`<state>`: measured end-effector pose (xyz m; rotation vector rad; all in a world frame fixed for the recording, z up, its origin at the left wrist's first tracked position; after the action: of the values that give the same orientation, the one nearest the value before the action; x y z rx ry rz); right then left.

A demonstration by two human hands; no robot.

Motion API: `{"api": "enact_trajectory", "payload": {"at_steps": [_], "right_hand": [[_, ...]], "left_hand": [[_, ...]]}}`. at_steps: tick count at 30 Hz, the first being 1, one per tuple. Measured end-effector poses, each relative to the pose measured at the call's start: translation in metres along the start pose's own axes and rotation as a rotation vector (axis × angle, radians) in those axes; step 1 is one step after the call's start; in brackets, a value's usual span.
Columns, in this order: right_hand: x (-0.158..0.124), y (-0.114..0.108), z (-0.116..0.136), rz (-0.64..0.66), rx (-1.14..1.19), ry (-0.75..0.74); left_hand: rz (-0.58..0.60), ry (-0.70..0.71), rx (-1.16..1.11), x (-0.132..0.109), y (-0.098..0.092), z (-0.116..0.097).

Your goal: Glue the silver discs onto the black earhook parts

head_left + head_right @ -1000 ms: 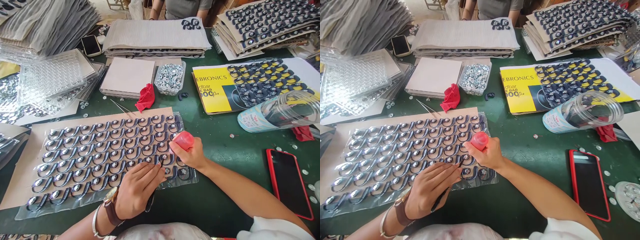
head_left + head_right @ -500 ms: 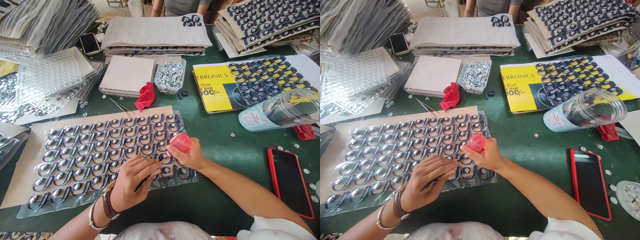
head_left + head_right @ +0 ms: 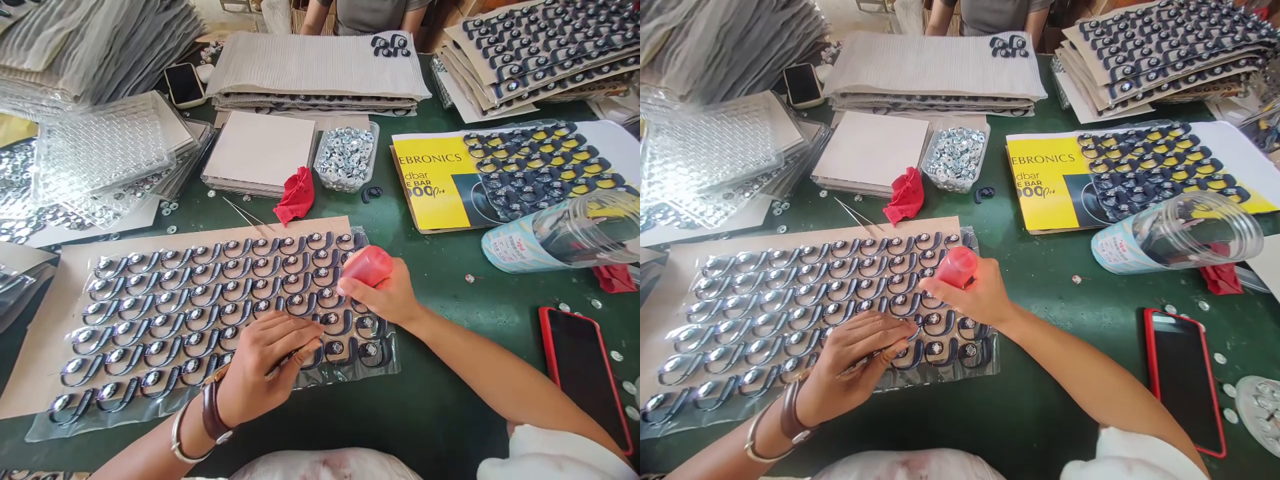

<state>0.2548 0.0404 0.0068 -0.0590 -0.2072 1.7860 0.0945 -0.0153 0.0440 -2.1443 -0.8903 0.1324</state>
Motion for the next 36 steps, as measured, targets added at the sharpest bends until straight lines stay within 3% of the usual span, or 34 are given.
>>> {"api": "enact_trajectory", "payload": {"at_steps": [6, 10, 15, 22, 27, 36], "right_hand": [[0.009, 0.001, -0.019, -0.061, 0.057, -0.047], [0.008, 0.006, -0.024, -0.020, 0.037, -0.037], [0.010, 0.010, -0.013, -0.006, -0.115, -0.092], [0.011, 0.010, -0.005, -0.043, -0.214, -0.155], [0.011, 0.008, -0.007, -0.063, -0.270, -0.113], [0.009, 0.003, -0.005, -0.097, -0.185, -0.138]], "left_hand": [[0.058, 0.209, 0.332, 0.004, 0.006, -0.021], [0.064, 0.231, 0.445, 0.008, 0.011, -0.018], [0.055, 0.246, 0.534, 0.007, 0.019, -0.022], [0.052, 0.250, 0.585, 0.005, 0.026, -0.028], [0.058, 0.249, 0.587, 0.005, 0.025, -0.028], [0.028, 0.237, 0.573, 0.009, 0.019, -0.029]]}}
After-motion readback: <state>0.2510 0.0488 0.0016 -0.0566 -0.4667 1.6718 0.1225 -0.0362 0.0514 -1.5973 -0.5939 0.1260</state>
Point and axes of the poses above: each hand's wrist, its own x-axis towards the middle knuckle, its own y-axis out of the palm, z = x × y, the point moved 10 cm from there along x, towards the middle knuckle, and after that the axes turned 9 degrees about z, right-handed, at the moved point
